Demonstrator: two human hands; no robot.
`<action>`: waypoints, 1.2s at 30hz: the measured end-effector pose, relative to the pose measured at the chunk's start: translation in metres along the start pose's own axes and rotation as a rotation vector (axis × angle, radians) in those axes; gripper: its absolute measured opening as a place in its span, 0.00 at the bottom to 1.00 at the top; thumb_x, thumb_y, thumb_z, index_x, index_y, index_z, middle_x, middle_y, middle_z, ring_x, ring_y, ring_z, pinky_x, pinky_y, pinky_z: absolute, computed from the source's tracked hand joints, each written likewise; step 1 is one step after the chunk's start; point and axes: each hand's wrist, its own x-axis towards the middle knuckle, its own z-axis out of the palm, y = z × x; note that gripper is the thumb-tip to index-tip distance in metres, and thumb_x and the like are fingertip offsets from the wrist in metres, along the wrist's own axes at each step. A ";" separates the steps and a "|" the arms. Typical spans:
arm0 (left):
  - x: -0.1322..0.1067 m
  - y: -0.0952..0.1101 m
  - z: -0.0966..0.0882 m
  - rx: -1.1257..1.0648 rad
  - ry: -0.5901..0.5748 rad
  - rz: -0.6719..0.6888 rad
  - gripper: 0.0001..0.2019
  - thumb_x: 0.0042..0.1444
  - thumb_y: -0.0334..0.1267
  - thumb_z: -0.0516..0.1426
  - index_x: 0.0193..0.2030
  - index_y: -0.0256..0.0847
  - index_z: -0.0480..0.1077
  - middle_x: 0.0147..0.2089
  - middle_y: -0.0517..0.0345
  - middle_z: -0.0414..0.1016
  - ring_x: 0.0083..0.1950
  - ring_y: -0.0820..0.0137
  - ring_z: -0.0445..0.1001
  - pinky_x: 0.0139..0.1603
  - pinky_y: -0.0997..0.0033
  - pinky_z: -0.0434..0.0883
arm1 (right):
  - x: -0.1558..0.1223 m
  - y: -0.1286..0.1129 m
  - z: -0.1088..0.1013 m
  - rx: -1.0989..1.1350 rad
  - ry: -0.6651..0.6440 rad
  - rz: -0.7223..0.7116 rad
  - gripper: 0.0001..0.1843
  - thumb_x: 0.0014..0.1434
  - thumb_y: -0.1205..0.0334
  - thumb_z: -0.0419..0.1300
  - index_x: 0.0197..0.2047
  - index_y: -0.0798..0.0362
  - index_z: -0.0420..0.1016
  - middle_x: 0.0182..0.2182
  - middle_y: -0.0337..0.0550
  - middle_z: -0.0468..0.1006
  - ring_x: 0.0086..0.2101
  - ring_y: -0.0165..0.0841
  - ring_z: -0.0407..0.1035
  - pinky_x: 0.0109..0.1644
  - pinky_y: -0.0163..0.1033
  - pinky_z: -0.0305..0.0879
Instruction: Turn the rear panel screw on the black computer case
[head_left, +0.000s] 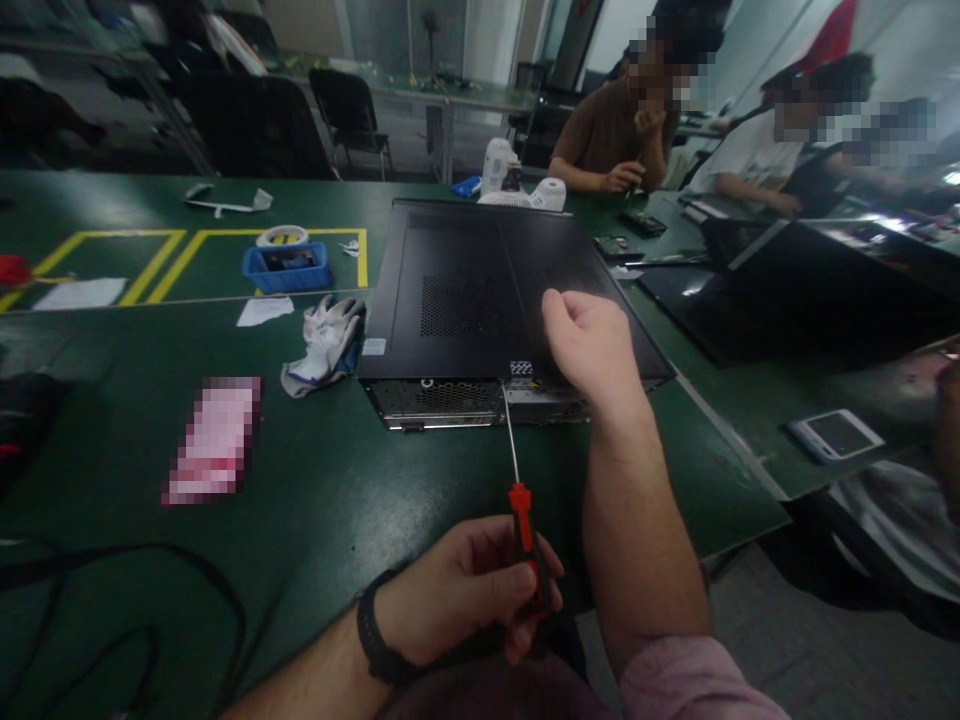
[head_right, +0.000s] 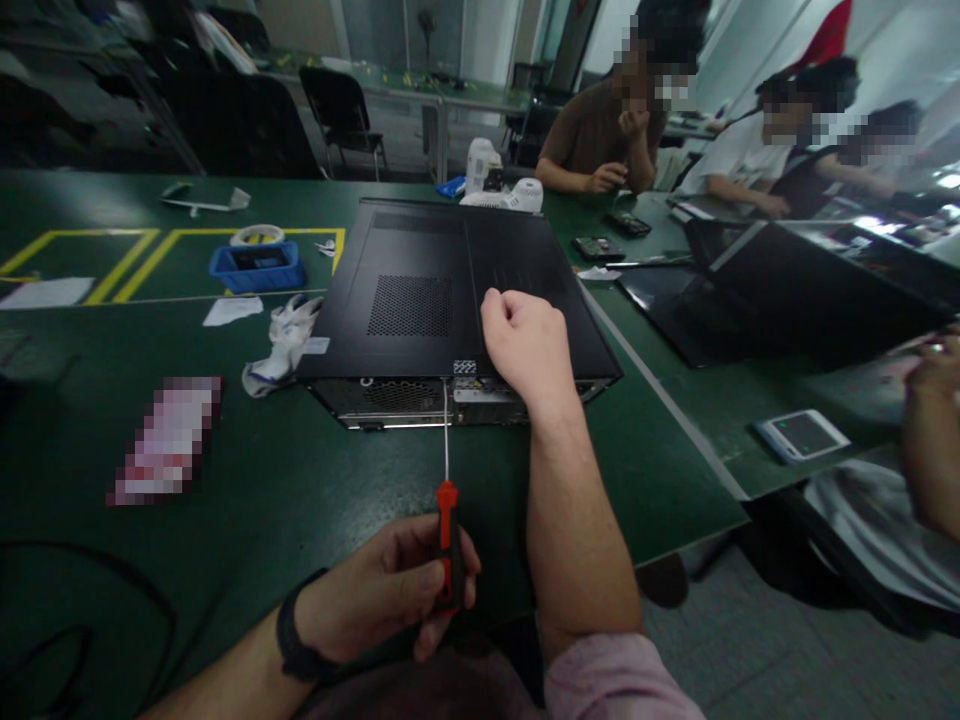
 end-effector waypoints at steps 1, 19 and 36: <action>0.001 -0.001 -0.002 -0.006 -0.014 0.012 0.19 0.59 0.47 0.71 0.46 0.36 0.75 0.38 0.54 0.81 0.24 0.78 0.77 0.24 0.80 0.72 | 0.000 0.000 0.000 0.001 0.001 0.001 0.27 0.68 0.53 0.54 0.18 0.48 0.56 0.17 0.34 0.55 0.22 0.29 0.55 0.32 0.41 0.47; 0.002 -0.006 -0.005 -0.038 -0.027 0.056 0.18 0.55 0.43 0.73 0.42 0.37 0.72 0.34 0.56 0.80 0.22 0.77 0.76 0.22 0.81 0.71 | 0.000 0.000 -0.001 -0.006 0.000 0.003 0.26 0.68 0.53 0.54 0.18 0.48 0.57 0.17 0.34 0.58 0.22 0.30 0.56 0.32 0.41 0.47; 0.002 -0.008 -0.007 -0.008 -0.028 0.059 0.18 0.59 0.47 0.71 0.43 0.37 0.71 0.36 0.56 0.80 0.22 0.78 0.75 0.22 0.80 0.71 | 0.000 -0.001 0.000 0.000 -0.001 0.014 0.27 0.68 0.53 0.54 0.18 0.48 0.56 0.16 0.34 0.56 0.22 0.30 0.55 0.32 0.41 0.48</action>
